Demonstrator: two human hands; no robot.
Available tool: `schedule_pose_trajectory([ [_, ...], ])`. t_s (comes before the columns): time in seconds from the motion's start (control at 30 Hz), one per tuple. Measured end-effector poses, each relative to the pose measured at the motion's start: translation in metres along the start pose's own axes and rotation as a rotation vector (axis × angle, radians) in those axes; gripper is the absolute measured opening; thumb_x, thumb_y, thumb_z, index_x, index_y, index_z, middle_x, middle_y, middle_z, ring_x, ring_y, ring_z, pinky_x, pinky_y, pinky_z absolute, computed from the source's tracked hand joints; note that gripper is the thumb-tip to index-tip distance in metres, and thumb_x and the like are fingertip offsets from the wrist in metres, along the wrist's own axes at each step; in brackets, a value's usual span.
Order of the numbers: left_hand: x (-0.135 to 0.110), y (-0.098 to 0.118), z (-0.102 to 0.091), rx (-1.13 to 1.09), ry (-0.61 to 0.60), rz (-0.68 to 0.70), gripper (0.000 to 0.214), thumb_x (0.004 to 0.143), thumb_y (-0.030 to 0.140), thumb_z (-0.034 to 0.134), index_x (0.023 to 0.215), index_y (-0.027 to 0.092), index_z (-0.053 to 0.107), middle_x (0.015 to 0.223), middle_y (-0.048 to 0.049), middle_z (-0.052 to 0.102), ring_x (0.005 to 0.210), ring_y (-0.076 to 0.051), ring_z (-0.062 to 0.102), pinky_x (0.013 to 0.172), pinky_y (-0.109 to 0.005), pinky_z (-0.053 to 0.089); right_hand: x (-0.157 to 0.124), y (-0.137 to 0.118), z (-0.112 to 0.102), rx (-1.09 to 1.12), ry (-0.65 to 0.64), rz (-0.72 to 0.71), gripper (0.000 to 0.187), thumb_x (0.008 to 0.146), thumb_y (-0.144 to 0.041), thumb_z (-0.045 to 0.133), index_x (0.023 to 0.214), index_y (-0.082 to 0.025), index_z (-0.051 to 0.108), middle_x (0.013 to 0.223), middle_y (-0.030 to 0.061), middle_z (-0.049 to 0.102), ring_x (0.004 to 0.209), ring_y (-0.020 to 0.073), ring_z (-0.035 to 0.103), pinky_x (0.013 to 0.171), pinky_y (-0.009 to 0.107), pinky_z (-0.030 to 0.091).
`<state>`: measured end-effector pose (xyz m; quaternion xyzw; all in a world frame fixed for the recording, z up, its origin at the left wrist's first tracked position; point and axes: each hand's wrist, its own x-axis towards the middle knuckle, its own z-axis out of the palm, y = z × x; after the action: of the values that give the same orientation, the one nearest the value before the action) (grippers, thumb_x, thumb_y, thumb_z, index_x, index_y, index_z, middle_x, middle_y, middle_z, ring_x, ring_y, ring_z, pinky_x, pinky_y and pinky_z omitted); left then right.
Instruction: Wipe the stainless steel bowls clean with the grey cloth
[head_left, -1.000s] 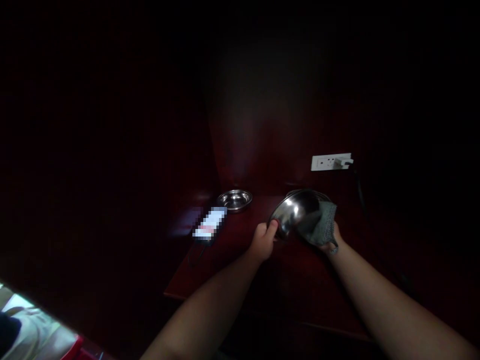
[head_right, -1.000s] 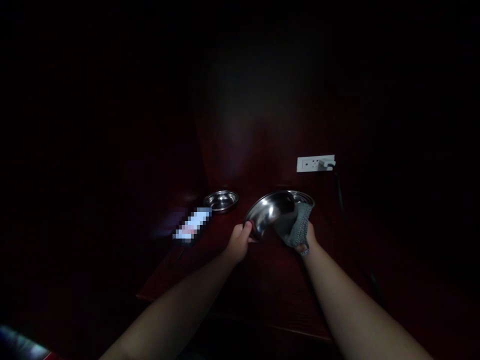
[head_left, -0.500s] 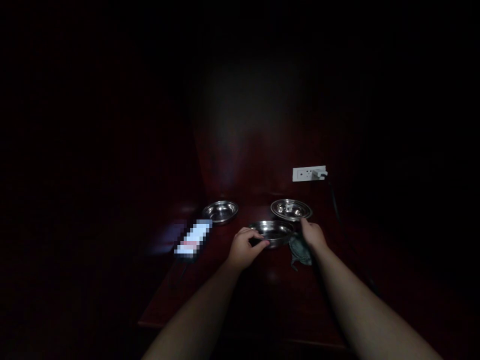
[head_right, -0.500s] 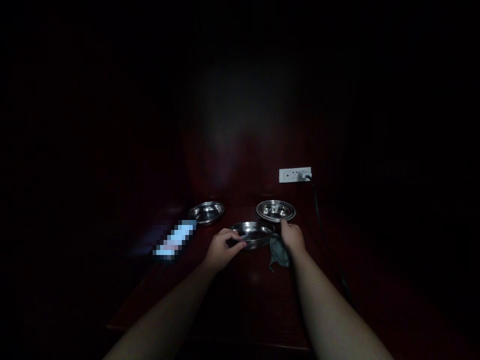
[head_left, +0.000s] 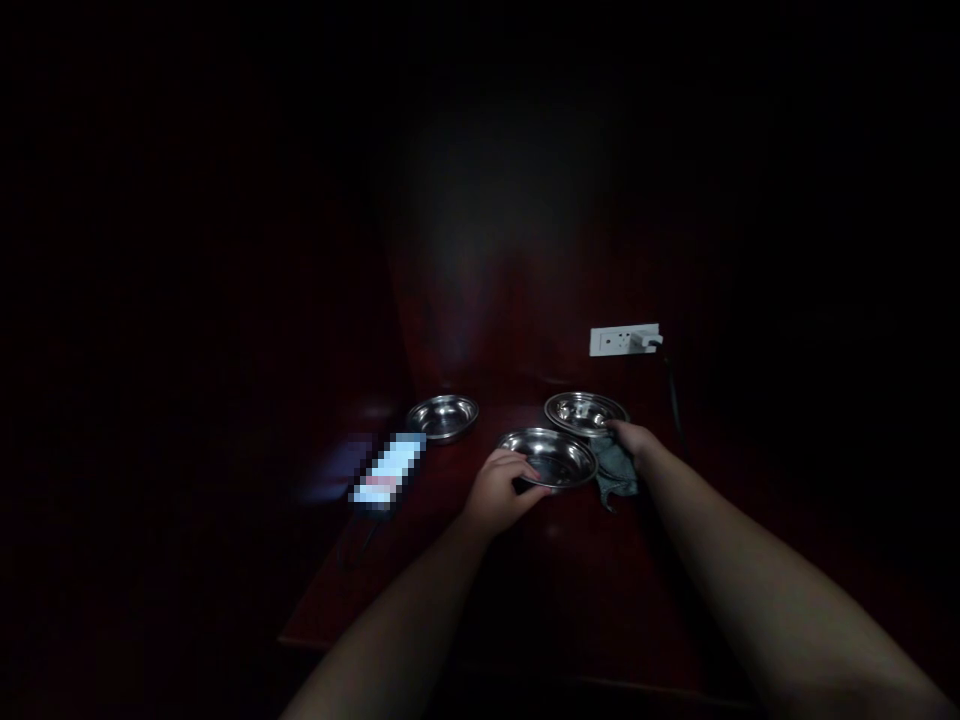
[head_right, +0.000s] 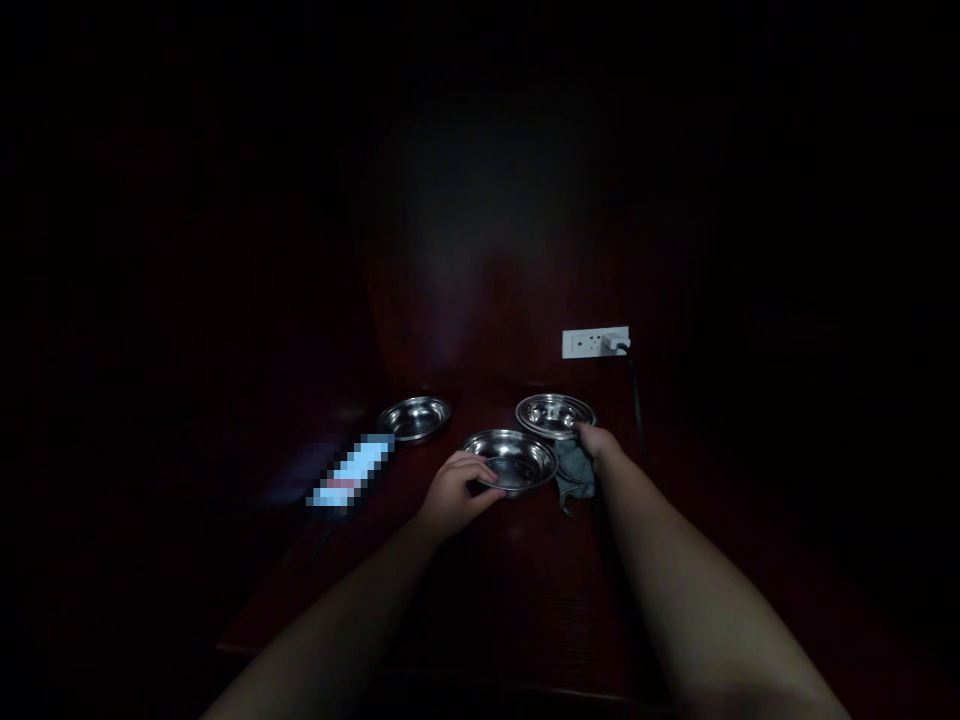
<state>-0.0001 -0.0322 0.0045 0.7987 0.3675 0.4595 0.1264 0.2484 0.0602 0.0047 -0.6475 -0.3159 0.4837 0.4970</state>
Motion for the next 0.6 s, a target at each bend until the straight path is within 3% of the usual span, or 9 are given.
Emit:
schedule_pose_trajectory([
  [0.23,0.0,-0.005,0.003,0.005,-0.05,0.002,0.013,0.065,0.031,0.072,0.072,0.022,0.069,0.083,-0.0023,0.07,0.098,-0.019,0.057,0.089,-0.034,0.043,0.011,-0.006,0.002,-0.012,0.073,0.026,0.03,0.07,-0.024,0.06,0.093,-0.006,0.065,0.047,0.0046,0.059,0.045,0.018,0.059,0.048,0.029,0.051],
  [0.6,-0.001,-0.009,0.008,0.01,-0.086,0.023,0.011,0.067,0.03,0.07,0.073,0.022,0.069,0.082,-0.0011,0.07,0.094,-0.018,0.059,0.091,-0.033,0.042,0.02,-0.008,-0.004,-0.053,0.233,-0.126,0.047,0.059,-0.031,0.068,0.096,-0.001,0.064,0.058,0.0106,0.063,0.055,0.0225,0.061,0.043,0.028,0.047],
])
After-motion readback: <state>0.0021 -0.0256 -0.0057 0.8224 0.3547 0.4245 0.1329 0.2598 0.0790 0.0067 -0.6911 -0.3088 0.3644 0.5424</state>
